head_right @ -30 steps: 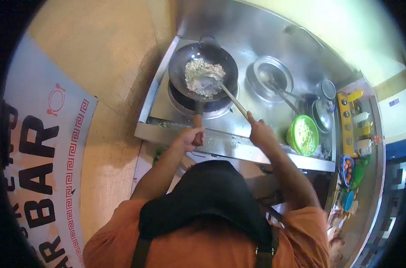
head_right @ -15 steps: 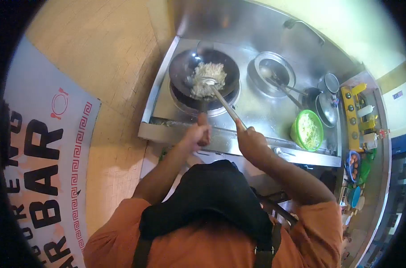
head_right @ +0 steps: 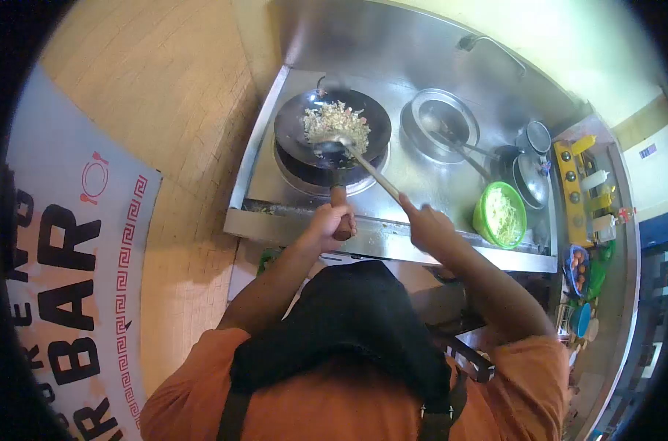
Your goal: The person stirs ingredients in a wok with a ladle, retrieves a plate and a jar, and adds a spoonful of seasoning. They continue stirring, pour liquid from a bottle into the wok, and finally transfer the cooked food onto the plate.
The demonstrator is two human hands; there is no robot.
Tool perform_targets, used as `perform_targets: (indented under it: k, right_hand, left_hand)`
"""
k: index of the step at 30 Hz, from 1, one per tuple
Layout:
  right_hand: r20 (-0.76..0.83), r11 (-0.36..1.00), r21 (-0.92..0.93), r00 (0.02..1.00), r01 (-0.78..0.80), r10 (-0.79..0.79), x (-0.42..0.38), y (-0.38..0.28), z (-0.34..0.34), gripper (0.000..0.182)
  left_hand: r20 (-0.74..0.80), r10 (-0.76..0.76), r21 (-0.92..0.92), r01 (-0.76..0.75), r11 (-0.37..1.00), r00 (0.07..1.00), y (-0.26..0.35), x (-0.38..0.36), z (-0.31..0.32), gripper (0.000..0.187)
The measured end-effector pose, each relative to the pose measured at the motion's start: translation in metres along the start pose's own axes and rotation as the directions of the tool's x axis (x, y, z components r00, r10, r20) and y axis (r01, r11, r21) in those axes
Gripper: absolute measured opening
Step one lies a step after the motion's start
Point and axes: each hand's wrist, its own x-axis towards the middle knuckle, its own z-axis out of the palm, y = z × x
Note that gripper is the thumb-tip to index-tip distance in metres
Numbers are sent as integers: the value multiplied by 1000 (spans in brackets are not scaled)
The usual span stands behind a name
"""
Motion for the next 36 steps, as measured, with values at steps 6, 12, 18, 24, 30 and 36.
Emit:
perform_targets:
  k: [6, 12, 18, 24, 30, 36]
  right_hand:
    - [-293, 989, 142, 953, -38, 79, 109, -20, 45, 67]
    - [-189, 989, 53, 974, 136, -124, 109, -36, 36, 67]
    - [-65, 929, -368, 995, 43, -72, 17, 11, -14, 67]
    - [-322, 843, -537, 917, 26, -234, -18, 31, -98, 67]
    - [-196, 983, -173, 980, -68, 33, 46, 53, -42, 55]
    - [-363, 925, 380, 918, -8, 157, 129, 47, 56, 58]
  left_hand:
    - [55, 5, 19, -6, 1000, 998, -6, 14, -24, 17]
    - [93, -18, 20, 16, 1000, 996, -1, 24, -54, 17]
    - [93, -47, -84, 54, 995, 995, 4, -56, 20, 15]
    - [142, 8, -54, 0, 999, 990, 12, -8, -8, 13]
    - [157, 18, -20, -15, 1000, 988, -4, 4, -22, 19]
    - [116, 32, -13, -31, 999, 993, -7, 15, -44, 19]
